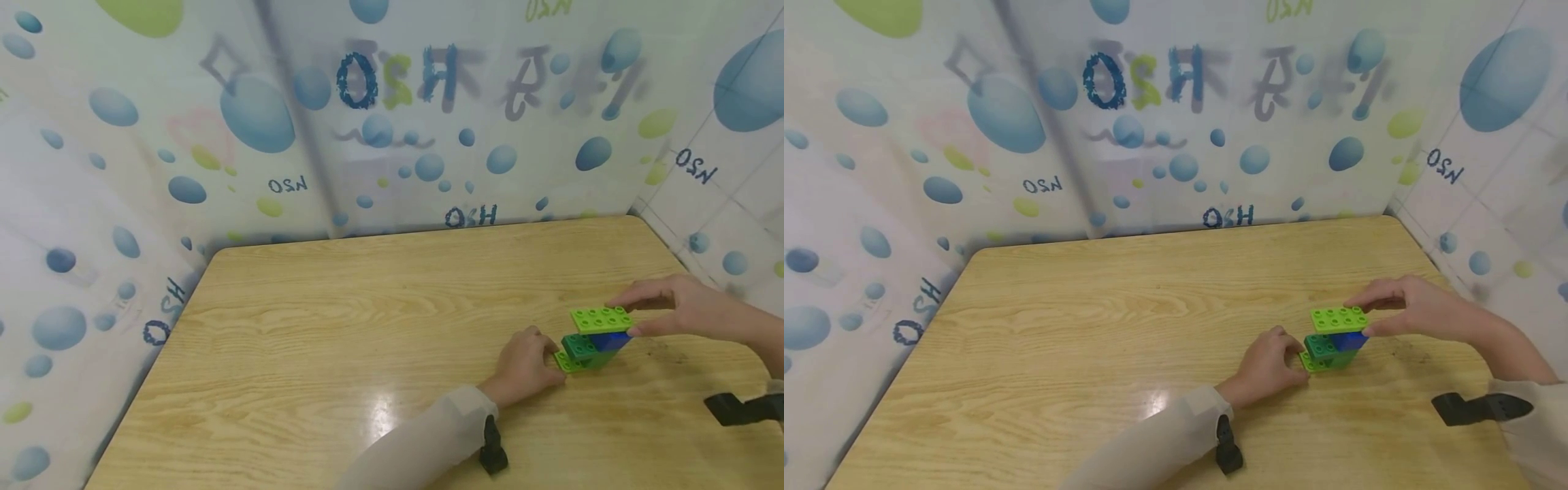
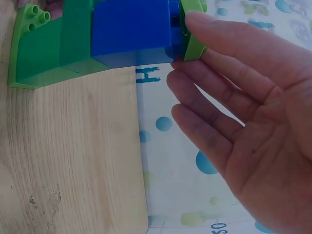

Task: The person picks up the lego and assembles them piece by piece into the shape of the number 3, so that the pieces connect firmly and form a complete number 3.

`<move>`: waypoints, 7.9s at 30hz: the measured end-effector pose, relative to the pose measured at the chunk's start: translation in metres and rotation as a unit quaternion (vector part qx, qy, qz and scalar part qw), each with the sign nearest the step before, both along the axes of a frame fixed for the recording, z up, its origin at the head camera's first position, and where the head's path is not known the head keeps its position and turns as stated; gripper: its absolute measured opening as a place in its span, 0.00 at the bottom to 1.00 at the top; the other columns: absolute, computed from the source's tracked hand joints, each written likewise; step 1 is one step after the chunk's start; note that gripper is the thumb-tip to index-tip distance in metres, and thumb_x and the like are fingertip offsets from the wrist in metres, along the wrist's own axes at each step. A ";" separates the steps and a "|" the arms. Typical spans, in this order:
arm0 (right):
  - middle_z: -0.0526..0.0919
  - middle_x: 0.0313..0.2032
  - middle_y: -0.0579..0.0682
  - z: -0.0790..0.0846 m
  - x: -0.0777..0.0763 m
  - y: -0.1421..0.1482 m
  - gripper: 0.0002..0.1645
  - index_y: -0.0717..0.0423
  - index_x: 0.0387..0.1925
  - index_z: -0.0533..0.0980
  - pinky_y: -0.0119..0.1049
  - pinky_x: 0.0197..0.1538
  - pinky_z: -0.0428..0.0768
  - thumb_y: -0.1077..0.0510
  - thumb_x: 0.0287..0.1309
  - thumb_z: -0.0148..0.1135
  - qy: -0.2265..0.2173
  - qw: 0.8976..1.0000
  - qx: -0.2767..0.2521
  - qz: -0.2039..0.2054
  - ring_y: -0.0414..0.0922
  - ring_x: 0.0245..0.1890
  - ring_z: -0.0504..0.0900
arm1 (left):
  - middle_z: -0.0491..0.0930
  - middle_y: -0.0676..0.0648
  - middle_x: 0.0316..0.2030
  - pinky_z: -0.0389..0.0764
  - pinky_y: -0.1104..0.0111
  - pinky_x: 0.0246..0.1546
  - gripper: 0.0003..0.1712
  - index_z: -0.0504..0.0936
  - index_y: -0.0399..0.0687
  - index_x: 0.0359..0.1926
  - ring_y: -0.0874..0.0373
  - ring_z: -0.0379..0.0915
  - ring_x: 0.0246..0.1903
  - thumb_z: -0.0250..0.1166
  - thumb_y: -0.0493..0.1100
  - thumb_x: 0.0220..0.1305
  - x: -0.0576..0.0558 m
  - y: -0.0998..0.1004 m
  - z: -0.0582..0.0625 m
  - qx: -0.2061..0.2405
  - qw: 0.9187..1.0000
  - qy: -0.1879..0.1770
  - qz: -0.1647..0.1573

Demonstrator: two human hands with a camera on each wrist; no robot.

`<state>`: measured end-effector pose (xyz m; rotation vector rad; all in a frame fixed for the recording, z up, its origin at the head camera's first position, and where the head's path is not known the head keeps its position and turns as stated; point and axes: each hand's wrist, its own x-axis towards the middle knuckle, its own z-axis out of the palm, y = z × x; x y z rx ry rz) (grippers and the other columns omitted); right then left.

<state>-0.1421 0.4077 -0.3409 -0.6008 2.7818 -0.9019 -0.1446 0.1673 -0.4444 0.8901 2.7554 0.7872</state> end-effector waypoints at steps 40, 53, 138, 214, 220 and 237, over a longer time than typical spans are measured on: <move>0.73 0.45 0.25 -0.010 0.009 0.003 0.26 0.56 0.51 0.77 0.29 0.35 0.76 0.64 0.45 0.69 -0.005 0.999 -0.054 0.008 0.25 0.43 0.72 | 0.68 0.60 0.30 0.60 0.80 0.23 0.22 0.83 0.52 0.43 0.70 0.58 0.27 0.73 0.52 0.44 -0.001 0.000 0.002 0.015 1.000 -0.019 -0.002; 0.75 0.44 0.29 -0.008 0.016 -0.004 0.25 0.56 0.50 0.77 0.30 0.34 0.76 0.58 0.47 0.69 -0.001 0.999 -0.040 -0.037 0.26 0.41 0.74 | 0.68 0.60 0.30 0.60 0.81 0.24 0.22 0.83 0.52 0.43 0.70 0.59 0.27 0.73 0.52 0.44 -0.001 0.000 0.000 0.015 1.000 -0.017 -0.005; 0.78 0.38 0.37 -0.008 0.020 -0.010 0.23 0.63 0.49 0.76 0.29 0.32 0.76 0.63 0.48 0.67 0.049 0.998 -0.033 -0.011 0.30 0.37 0.77 | 0.71 0.59 0.31 0.61 0.81 0.25 0.22 0.84 0.50 0.43 0.69 0.60 0.28 0.73 0.50 0.44 -0.004 0.001 -0.002 0.034 0.999 -0.019 -0.010; 0.81 0.42 0.57 -0.004 0.022 -0.014 0.23 0.64 0.48 0.76 0.30 0.31 0.77 0.61 0.49 0.67 0.071 0.997 -0.001 -0.021 0.29 0.38 0.77 | 0.69 0.59 0.29 0.61 0.79 0.25 0.21 0.84 0.50 0.42 0.68 0.60 0.27 0.73 0.49 0.43 -0.006 0.002 -0.003 0.038 0.999 -0.020 -0.008; 0.80 0.43 0.58 -0.007 0.024 -0.012 0.23 0.63 0.50 0.76 0.29 0.33 0.77 0.61 0.50 0.66 0.068 0.997 -0.011 -0.026 0.29 0.39 0.76 | 0.68 0.59 0.29 0.61 0.79 0.25 0.21 0.84 0.50 0.42 0.68 0.60 0.27 0.73 0.50 0.43 -0.005 0.002 -0.001 0.037 0.999 -0.020 -0.010; 0.80 0.44 0.59 -0.012 0.026 -0.011 0.24 0.64 0.49 0.75 0.27 0.35 0.76 0.62 0.48 0.67 0.072 0.997 -0.008 -0.033 0.27 0.40 0.75 | 0.69 0.58 0.29 0.62 0.79 0.25 0.22 0.84 0.49 0.42 0.68 0.61 0.27 0.74 0.48 0.42 -0.006 0.002 -0.003 0.047 0.998 -0.026 -0.012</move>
